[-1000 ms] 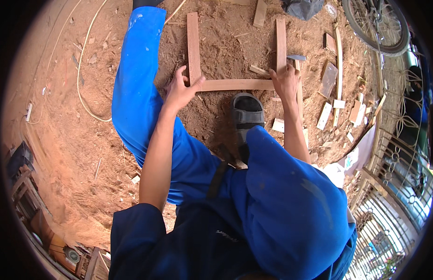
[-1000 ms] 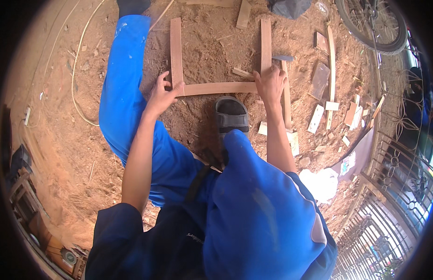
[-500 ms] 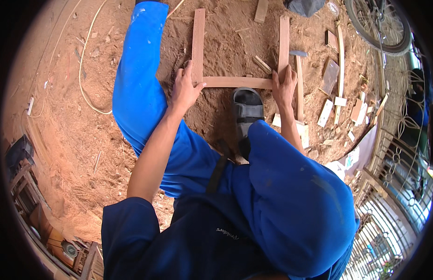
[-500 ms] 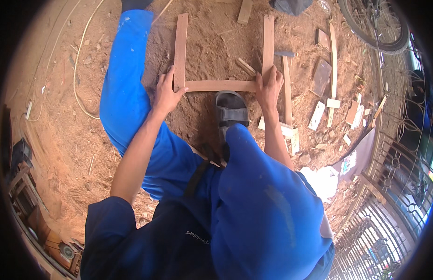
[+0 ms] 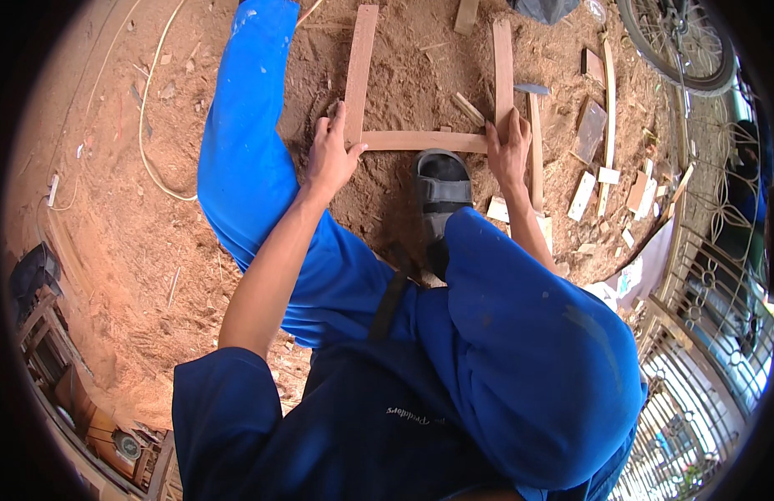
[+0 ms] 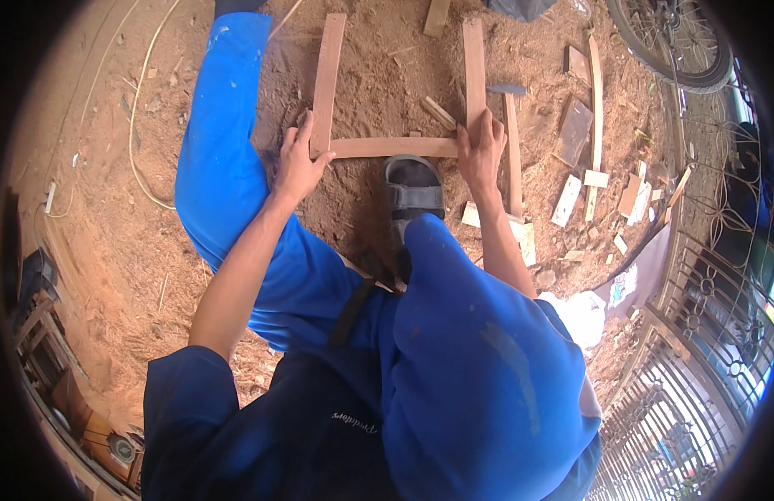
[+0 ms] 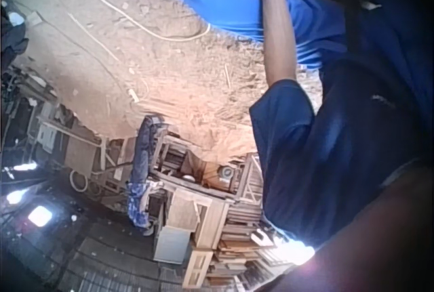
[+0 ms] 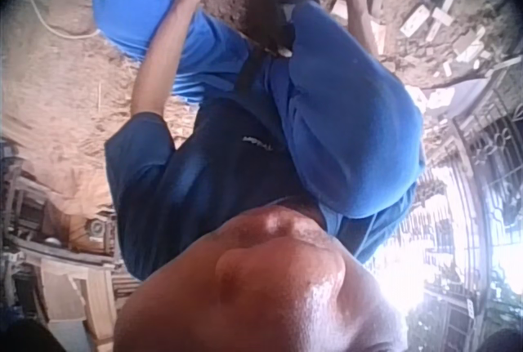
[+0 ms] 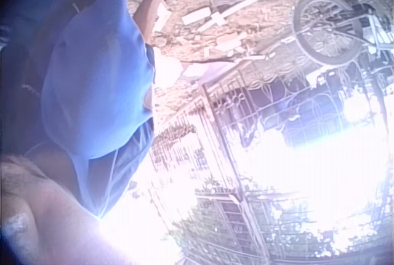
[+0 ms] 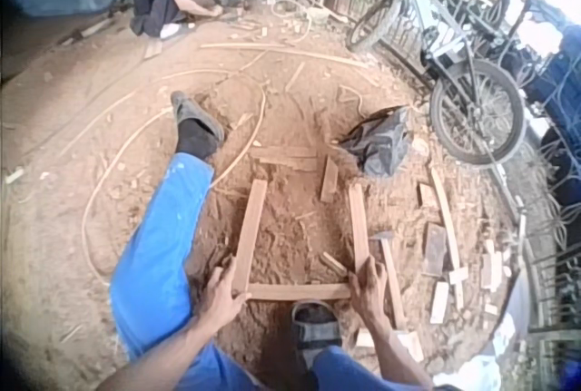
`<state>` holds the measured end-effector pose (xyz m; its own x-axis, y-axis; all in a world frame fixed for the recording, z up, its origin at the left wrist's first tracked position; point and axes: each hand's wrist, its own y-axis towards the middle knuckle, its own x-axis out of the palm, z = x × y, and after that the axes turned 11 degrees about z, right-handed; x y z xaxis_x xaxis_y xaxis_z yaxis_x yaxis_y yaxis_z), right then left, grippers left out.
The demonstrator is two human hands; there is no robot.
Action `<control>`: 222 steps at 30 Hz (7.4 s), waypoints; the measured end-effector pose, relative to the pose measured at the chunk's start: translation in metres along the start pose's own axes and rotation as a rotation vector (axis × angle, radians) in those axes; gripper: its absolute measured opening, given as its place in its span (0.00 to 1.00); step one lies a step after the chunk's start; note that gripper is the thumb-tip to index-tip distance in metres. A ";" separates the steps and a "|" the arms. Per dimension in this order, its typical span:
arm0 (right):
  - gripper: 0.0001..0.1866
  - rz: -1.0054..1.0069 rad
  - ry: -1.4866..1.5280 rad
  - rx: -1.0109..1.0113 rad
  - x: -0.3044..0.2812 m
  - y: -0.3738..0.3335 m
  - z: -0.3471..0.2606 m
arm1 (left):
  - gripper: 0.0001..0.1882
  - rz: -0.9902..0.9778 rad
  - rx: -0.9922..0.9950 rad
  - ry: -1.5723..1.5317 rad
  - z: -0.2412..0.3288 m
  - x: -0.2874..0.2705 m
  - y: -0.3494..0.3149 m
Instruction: The person assembles a wooden frame on a dirt floor by aligning thin wooden strips and hammering small nails into the joints to secure them.
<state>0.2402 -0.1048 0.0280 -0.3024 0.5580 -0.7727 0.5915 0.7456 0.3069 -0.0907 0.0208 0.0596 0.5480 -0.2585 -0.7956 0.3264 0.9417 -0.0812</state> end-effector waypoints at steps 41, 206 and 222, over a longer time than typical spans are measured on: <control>0.24 -0.093 -0.244 0.323 -0.067 -0.020 0.071 | 0.31 0.053 -0.289 0.009 0.002 -0.004 0.003; 0.16 -0.709 0.222 -0.053 -0.073 -0.036 -0.133 | 0.09 0.359 -0.147 -0.357 0.015 0.038 0.006; 0.13 -0.609 0.226 0.034 -0.070 -0.056 -0.134 | 0.10 0.471 -0.077 -0.421 0.012 0.047 0.003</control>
<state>0.1279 -0.1364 0.1394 -0.7384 0.1045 -0.6662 0.2865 0.9429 -0.1697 -0.0549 0.0086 0.0292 0.8802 0.1396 -0.4537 -0.0715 0.9838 0.1641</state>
